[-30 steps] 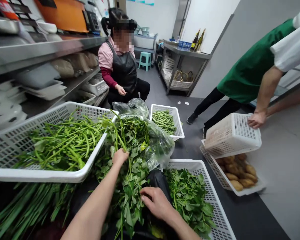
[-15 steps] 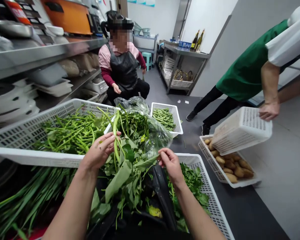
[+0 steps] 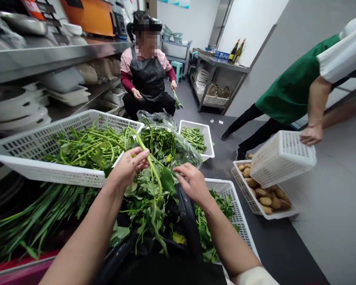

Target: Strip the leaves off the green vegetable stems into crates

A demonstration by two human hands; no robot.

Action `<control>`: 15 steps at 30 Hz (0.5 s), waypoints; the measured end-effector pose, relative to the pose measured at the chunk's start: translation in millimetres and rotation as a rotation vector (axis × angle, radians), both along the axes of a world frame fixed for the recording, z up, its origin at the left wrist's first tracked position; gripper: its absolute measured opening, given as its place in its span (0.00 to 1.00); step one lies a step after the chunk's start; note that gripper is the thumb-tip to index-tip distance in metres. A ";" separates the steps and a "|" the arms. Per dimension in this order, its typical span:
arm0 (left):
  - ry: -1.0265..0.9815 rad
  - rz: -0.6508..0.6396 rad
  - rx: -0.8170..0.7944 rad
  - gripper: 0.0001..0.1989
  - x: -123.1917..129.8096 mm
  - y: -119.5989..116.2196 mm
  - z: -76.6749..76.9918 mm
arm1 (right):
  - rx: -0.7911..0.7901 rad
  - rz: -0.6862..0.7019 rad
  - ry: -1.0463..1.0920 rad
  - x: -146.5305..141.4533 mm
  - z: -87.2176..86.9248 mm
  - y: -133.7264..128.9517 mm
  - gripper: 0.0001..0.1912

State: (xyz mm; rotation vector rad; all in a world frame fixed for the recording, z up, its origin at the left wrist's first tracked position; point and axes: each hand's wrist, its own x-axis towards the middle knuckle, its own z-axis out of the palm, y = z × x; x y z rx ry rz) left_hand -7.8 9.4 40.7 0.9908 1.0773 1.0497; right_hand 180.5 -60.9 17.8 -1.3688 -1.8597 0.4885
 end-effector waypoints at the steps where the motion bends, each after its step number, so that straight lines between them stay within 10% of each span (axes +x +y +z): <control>1: -0.018 0.022 -0.025 0.14 -2.1 2.1 -0.4 | -0.005 -0.033 0.094 1.8 -0.6 0.1 0.10; 15: -0.188 0.041 -0.129 0.11 4.7 5.7 -4.9 | -0.588 0.272 0.934 -25.8 -21.3 -7.8 0.11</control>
